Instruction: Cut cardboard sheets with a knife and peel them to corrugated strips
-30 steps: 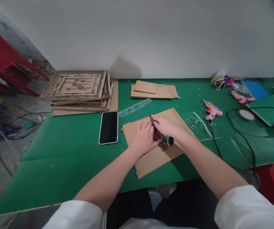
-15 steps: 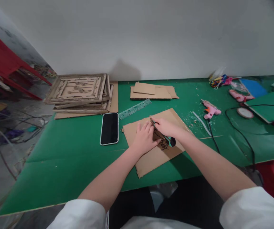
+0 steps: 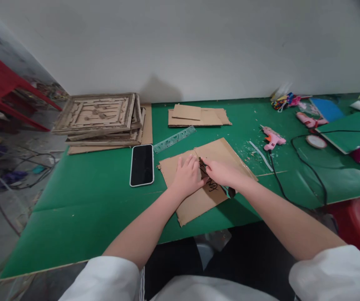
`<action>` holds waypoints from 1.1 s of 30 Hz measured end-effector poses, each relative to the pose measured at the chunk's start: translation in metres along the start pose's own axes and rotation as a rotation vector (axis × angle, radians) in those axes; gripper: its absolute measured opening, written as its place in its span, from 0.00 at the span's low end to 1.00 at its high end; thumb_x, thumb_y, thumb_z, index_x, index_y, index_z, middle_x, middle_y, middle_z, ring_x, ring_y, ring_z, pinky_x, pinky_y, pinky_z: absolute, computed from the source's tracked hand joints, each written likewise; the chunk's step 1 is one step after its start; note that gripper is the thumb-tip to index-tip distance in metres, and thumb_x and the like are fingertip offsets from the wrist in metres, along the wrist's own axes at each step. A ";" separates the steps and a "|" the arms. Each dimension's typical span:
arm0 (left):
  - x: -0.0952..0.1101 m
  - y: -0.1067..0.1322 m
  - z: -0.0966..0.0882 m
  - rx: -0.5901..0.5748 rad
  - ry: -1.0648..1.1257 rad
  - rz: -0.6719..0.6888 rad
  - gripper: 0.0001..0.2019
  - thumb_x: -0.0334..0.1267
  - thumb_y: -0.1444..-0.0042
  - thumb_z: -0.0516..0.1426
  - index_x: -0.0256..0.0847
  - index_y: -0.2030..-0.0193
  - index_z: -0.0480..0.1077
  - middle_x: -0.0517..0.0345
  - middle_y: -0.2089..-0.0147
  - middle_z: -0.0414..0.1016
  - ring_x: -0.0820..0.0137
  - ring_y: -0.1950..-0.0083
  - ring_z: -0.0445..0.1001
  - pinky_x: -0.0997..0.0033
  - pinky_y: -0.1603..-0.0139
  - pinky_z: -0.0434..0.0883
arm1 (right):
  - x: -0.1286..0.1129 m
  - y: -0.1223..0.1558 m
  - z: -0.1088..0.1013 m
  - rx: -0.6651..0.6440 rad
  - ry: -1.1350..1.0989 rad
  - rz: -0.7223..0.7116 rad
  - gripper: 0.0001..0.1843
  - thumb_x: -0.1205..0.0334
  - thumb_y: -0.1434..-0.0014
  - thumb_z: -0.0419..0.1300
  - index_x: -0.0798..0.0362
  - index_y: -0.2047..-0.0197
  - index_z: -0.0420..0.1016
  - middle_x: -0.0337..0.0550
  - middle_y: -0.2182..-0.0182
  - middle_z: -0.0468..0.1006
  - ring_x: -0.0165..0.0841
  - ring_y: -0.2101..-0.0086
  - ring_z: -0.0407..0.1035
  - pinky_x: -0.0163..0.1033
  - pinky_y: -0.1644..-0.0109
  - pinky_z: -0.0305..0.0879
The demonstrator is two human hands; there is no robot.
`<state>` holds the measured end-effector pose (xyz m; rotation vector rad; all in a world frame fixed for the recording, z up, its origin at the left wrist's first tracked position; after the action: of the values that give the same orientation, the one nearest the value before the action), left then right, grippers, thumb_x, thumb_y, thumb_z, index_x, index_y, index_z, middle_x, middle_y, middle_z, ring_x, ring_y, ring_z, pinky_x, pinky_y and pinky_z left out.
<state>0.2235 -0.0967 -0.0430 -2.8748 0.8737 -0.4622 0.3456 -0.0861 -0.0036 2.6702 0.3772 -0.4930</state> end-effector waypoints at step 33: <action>0.001 0.001 0.002 -0.025 -0.088 0.023 0.24 0.50 0.42 0.42 0.46 0.41 0.58 0.45 0.40 0.57 0.54 0.36 0.48 0.44 0.40 0.45 | 0.001 0.084 0.024 -0.120 0.263 0.117 0.29 0.63 0.40 0.38 0.59 0.36 0.46 0.53 0.66 0.76 0.39 0.70 0.69 0.37 0.71 0.54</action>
<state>0.2244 -0.0982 -0.0446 -2.8796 0.9032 -0.3228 0.3670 -0.1706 0.0039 2.6253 0.3111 -0.0797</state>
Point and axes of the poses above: each hand's wrist, its own y-axis away from the middle knuckle, its own z-axis out of the palm, x = y × z, the point moved 3 cm from there along -y, towards the middle knuckle
